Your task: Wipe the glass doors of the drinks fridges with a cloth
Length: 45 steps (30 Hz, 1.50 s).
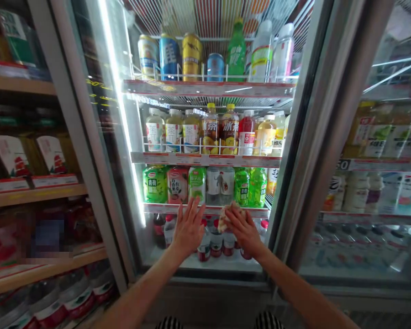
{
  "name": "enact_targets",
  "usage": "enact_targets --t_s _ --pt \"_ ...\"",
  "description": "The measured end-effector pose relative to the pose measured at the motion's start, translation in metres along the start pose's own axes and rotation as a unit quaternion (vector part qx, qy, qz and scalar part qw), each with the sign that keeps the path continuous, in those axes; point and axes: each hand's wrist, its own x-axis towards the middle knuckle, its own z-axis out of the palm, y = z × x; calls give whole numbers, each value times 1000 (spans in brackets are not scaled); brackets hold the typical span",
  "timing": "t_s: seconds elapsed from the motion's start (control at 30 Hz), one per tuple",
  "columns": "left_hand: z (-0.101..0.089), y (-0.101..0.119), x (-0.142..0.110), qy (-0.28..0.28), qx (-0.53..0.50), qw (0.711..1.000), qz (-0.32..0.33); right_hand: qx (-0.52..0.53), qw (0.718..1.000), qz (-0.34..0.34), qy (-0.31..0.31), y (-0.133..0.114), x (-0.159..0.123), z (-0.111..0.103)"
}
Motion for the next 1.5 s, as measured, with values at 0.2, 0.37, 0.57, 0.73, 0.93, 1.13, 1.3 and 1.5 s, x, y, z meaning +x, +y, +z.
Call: enact_targets --t_s 0.2,0.37,0.57,0.73,0.93,1.13,1.3,1.5 --pt "5 10 5 4 -6 1000 -2 -81 978 153 118 36 10 -16" --pt "5 9 9 13 -6 1000 -3 -71 985 147 52 22 -36 -10" --pt "1 5 20 28 -14 999 -15 -73 940 280 181 59 -4 -21" --pt "-7 -6 25 44 -15 998 -28 -66 951 271 137 43 -35 -14" --pt "-15 -30 41 71 -3 995 -65 -71 911 318 253 67 21 -19" --pt "-20 -41 61 89 2 994 -71 -41 977 155 142 23 103 -11" --pt "-25 -66 56 103 19 990 -93 -75 927 282 238 44 106 -17" --pt "-24 -67 58 98 20 990 -94 -48 967 173 180 19 126 -5"
